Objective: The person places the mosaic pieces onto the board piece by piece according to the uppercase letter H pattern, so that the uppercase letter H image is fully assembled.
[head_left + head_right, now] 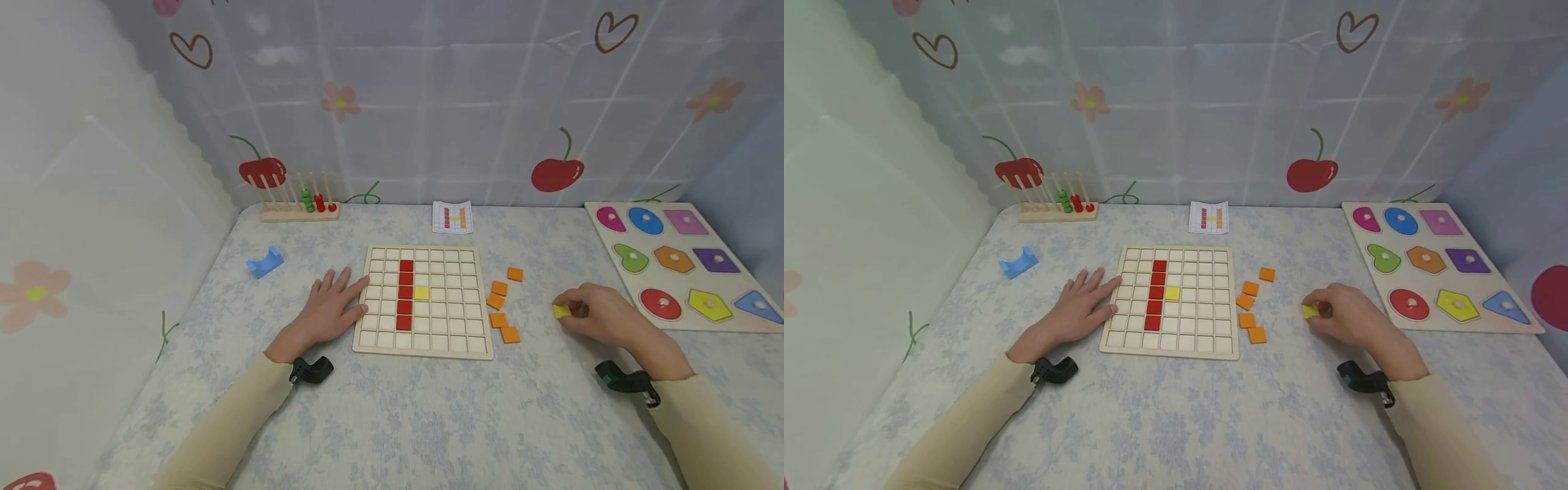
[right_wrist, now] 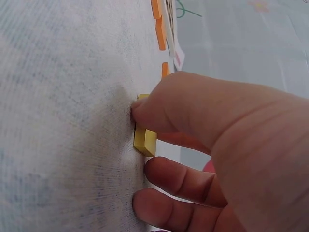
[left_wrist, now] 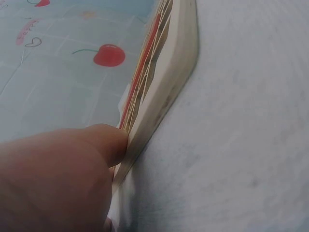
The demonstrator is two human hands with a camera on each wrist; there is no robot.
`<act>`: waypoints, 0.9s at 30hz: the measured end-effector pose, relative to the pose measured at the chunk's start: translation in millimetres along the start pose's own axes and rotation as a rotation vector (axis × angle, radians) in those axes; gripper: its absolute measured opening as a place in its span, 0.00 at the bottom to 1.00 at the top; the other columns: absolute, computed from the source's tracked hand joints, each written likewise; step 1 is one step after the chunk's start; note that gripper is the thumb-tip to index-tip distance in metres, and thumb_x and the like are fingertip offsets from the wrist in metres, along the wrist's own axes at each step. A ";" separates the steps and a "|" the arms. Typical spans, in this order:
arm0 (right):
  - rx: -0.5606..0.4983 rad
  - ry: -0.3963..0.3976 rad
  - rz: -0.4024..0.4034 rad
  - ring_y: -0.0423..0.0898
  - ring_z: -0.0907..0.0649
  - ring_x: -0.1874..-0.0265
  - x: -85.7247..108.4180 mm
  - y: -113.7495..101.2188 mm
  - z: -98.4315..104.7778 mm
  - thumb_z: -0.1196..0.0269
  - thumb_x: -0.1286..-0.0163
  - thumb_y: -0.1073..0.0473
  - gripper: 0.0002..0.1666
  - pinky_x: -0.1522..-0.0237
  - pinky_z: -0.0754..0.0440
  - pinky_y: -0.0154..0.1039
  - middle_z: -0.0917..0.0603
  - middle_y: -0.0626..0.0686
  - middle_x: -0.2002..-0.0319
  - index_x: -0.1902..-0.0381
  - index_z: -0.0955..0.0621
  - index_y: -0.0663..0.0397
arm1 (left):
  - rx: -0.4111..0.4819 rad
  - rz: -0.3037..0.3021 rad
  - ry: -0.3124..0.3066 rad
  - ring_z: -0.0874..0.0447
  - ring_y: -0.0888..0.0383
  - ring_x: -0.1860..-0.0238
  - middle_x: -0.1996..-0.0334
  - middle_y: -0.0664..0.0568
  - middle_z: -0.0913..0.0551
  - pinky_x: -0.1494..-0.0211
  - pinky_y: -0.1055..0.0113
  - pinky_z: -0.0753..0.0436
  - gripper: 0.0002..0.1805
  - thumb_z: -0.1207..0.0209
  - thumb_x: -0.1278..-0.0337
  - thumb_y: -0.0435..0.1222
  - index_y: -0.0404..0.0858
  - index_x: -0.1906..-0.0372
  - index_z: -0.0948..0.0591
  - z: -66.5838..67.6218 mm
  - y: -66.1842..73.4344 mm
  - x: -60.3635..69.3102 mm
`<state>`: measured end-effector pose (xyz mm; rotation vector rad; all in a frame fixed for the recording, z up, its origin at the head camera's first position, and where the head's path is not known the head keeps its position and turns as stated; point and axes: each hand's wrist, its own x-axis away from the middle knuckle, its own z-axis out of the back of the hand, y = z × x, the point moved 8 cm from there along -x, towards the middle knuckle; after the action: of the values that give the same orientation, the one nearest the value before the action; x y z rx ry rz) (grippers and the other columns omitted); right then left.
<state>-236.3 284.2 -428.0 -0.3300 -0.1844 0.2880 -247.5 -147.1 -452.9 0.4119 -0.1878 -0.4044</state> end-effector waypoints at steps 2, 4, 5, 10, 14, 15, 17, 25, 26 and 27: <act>-0.001 -0.001 0.001 0.46 0.24 0.68 -0.4 -0.1 0.1 0.27 0.41 0.60 0.22 0.68 0.23 0.35 0.18 0.52 0.68 0.50 0.14 0.64 | 0.003 -0.001 0.000 0.64 0.26 0.19 0.19 0.32 0.52 0.22 0.27 0.57 0.34 0.49 0.23 0.49 0.44 0.19 0.39 0.0 -0.3 -0.1; -0.002 -0.001 0.002 0.46 0.24 0.68 -0.5 0.0 0.3 0.27 0.41 0.59 0.22 0.68 0.23 0.35 0.18 0.52 0.67 0.50 0.14 0.64 | 0.007 0.000 -0.003 0.65 0.26 0.19 0.18 0.32 0.53 0.22 0.28 0.57 0.34 0.49 0.23 0.49 0.44 0.19 0.39 -0.1 -0.4 0.0; -0.003 -0.002 0.002 0.46 0.24 0.68 -0.5 0.0 0.3 0.26 0.41 0.59 0.22 0.68 0.22 0.35 0.18 0.52 0.67 0.50 0.14 0.64 | 0.008 0.000 -0.004 0.65 0.26 0.19 0.18 0.32 0.53 0.22 0.28 0.57 0.34 0.49 0.23 0.49 0.44 0.19 0.39 -0.2 -0.4 0.0; -0.005 -0.001 -0.001 0.46 0.23 0.68 -0.7 0.4 0.7 0.27 0.40 0.58 0.22 0.68 0.22 0.36 0.17 0.52 0.67 0.50 0.14 0.63 | 0.007 0.003 -0.010 0.65 0.27 0.19 0.18 0.32 0.53 0.22 0.28 0.57 0.34 0.49 0.22 0.49 0.44 0.19 0.40 -0.5 -0.7 0.0; -0.005 0.003 -0.010 0.47 0.23 0.68 -0.5 0.6 1.0 0.27 0.39 0.58 0.22 0.68 0.21 0.35 0.17 0.52 0.67 0.49 0.14 0.63 | 0.008 0.006 -0.008 0.65 0.27 0.19 0.18 0.32 0.53 0.22 0.28 0.57 0.34 0.49 0.23 0.49 0.44 0.19 0.39 -0.2 -0.1 -0.1; -0.005 0.003 -0.014 0.47 0.23 0.68 -0.5 0.7 0.8 0.27 0.39 0.58 0.22 0.68 0.21 0.35 0.17 0.52 0.67 0.49 0.14 0.63 | 0.005 0.006 -0.008 0.65 0.27 0.19 0.18 0.32 0.53 0.22 0.28 0.57 0.34 0.49 0.22 0.49 0.44 0.19 0.40 -0.2 0.1 -0.1; -0.005 0.001 -0.023 0.47 0.23 0.68 -0.4 0.9 0.5 0.27 0.38 0.58 0.22 0.68 0.21 0.35 0.17 0.52 0.67 0.48 0.15 0.63 | 0.001 0.007 -0.007 0.65 0.27 0.19 0.18 0.32 0.53 0.22 0.28 0.57 0.34 0.50 0.22 0.49 0.44 0.19 0.40 -0.1 0.3 -0.1; -0.007 -0.007 -0.047 0.47 0.22 0.68 1.0 -0.5 0.1 0.28 0.37 0.57 0.23 0.69 0.21 0.35 0.17 0.54 0.66 0.47 0.16 0.62 | 0.013 0.014 -0.010 0.66 0.27 0.19 0.18 0.32 0.53 0.22 0.28 0.58 0.34 0.49 0.23 0.49 0.44 0.19 0.40 0.5 1.0 0.7; -0.008 -0.007 -0.048 0.47 0.22 0.68 1.3 -0.7 0.3 0.28 0.37 0.57 0.23 0.69 0.21 0.35 0.17 0.54 0.65 0.47 0.16 0.62 | 0.014 0.015 -0.009 0.66 0.27 0.19 0.18 0.32 0.53 0.22 0.28 0.58 0.34 0.49 0.23 0.49 0.44 0.19 0.40 0.4 0.8 0.6; -0.007 -0.005 -0.049 0.47 0.22 0.68 1.6 -1.0 0.4 0.28 0.37 0.57 0.23 0.69 0.21 0.35 0.17 0.54 0.65 0.47 0.16 0.62 | 0.013 0.015 -0.010 0.66 0.27 0.19 0.18 0.32 0.53 0.22 0.28 0.58 0.34 0.49 0.23 0.49 0.44 0.19 0.40 0.1 0.4 0.5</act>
<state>-234.6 283.9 -427.0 -0.3316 -0.1984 0.2401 -246.9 -147.0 -452.6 0.4215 -0.2034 -0.3906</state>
